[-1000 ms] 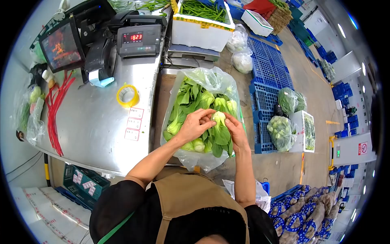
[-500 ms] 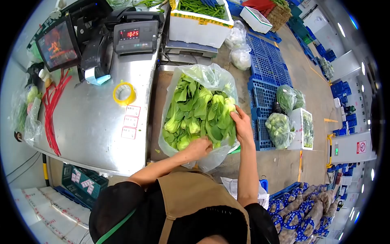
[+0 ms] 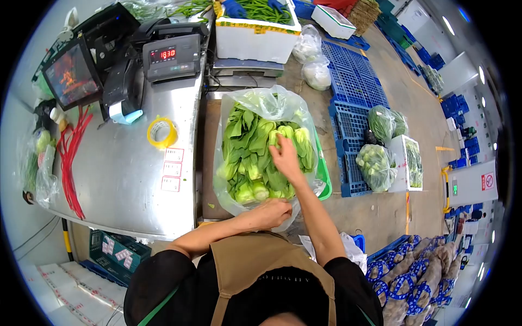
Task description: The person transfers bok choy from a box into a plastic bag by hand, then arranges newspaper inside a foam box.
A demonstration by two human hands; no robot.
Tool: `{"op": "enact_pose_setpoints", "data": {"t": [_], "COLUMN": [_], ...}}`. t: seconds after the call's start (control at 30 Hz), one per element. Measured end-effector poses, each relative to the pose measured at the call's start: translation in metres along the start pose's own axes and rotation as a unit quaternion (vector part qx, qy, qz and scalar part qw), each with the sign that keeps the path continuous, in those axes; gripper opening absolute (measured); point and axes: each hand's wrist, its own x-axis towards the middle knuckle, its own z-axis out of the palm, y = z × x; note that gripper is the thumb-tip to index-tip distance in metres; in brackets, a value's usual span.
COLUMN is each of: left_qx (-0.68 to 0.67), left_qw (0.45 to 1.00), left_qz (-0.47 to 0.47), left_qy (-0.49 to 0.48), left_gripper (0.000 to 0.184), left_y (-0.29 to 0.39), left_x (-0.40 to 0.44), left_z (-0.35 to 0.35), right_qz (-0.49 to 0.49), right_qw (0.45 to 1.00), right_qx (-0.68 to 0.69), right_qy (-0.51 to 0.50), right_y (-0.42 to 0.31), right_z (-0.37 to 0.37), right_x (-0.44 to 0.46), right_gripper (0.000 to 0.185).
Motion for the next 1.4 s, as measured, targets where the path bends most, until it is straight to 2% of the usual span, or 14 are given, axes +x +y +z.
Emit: {"op": "enact_pose_setpoints", "data": {"t": [0.07, 0.13, 0.3, 0.37, 0.63, 0.83, 0.87, 1.0, 1.03, 1.17, 1.2, 1.27, 1.33, 1.4], "left_qx": [0.022, 0.016, -0.032, -0.015, 0.179, -0.02, 0.057, 0.162, 0.173, 0.071, -0.011, -0.016, 0.154, 0.209], "left_qw": [0.996, 0.99, 0.995, 0.992, 0.968, 0.933, 0.925, 0.948, 0.949, 0.887, 0.841, 0.895, 0.914, 0.935], "left_qz": [0.04, 0.073, 0.085, 0.114, 0.128, 0.019, 0.198, 0.097, 0.046, -0.292, -0.365, -0.169, -0.095, 0.017], "left_qy": [0.074, 0.124, 0.049, 0.049, 0.119, -0.358, -0.318, -0.256, -0.26, -0.351, -0.399, -0.412, -0.362, -0.286], "left_gripper": [0.011, 0.01, 0.012, 0.012, 0.041, 0.032, 0.036, 0.074, 0.081, 0.099, 0.086, 0.061, 0.044, 0.032], "left_y": [0.012, 0.03, 0.069, 0.075, 0.095, 0.101, 0.1, 0.075, 0.058, 0.022, 0.035, -0.021, 0.021, 0.061], "left_x": [0.003, 0.009, 0.04, 0.06, 0.196, 0.153, 0.141, 0.146, 0.155, 0.174, 0.172, 0.152, 0.146, 0.138], "left_z": [-0.002, -0.01, 0.02, 0.048, 0.143, 0.351, 0.384, 0.473, 0.49, 0.518, 0.516, 0.537, 0.534, 0.533], "right_qz": [0.055, 0.033, 0.285, 0.313, 0.458, 0.73, 0.763, 0.902, 0.848, 0.871, 0.88, 0.907, 0.921, 0.905], "right_qw": [0.977, 0.988, 0.91, 0.912, 0.789, 0.552, 0.506, 0.291, 0.333, 0.28, 0.254, 0.247, 0.288, 0.303], "right_qx": [0.196, 0.084, 0.173, 0.005, -0.015, -0.126, -0.13, -0.213, -0.351, -0.364, -0.366, -0.293, -0.145, -0.206], "right_qy": [0.062, 0.124, 0.248, 0.265, 0.409, 0.382, 0.381, 0.238, 0.216, 0.174, 0.162, 0.172, 0.218, 0.216], "right_y": [-0.01, 0.011, 0.099, 0.117, 0.096, 0.126, 0.133, 0.118, 0.117, 0.106, 0.097, 0.089, 0.098, 0.099], "right_z": [-0.046, -0.083, -0.119, -0.116, -0.093, -0.046, -0.038, -0.078, -0.068, -0.124, -0.143, -0.134, -0.098, -0.097], "right_x": [-0.031, -0.072, -0.223, -0.293, -0.506, -0.741, -0.784, -0.876, -0.914, -0.919, -0.916, -0.932, -0.974, -0.965], "right_gripper": [0.038, 0.034, 0.026, 0.025, 0.024, 0.061, 0.065, 0.088, 0.093, 0.081, 0.074, 0.055, 0.034, 0.019]}}
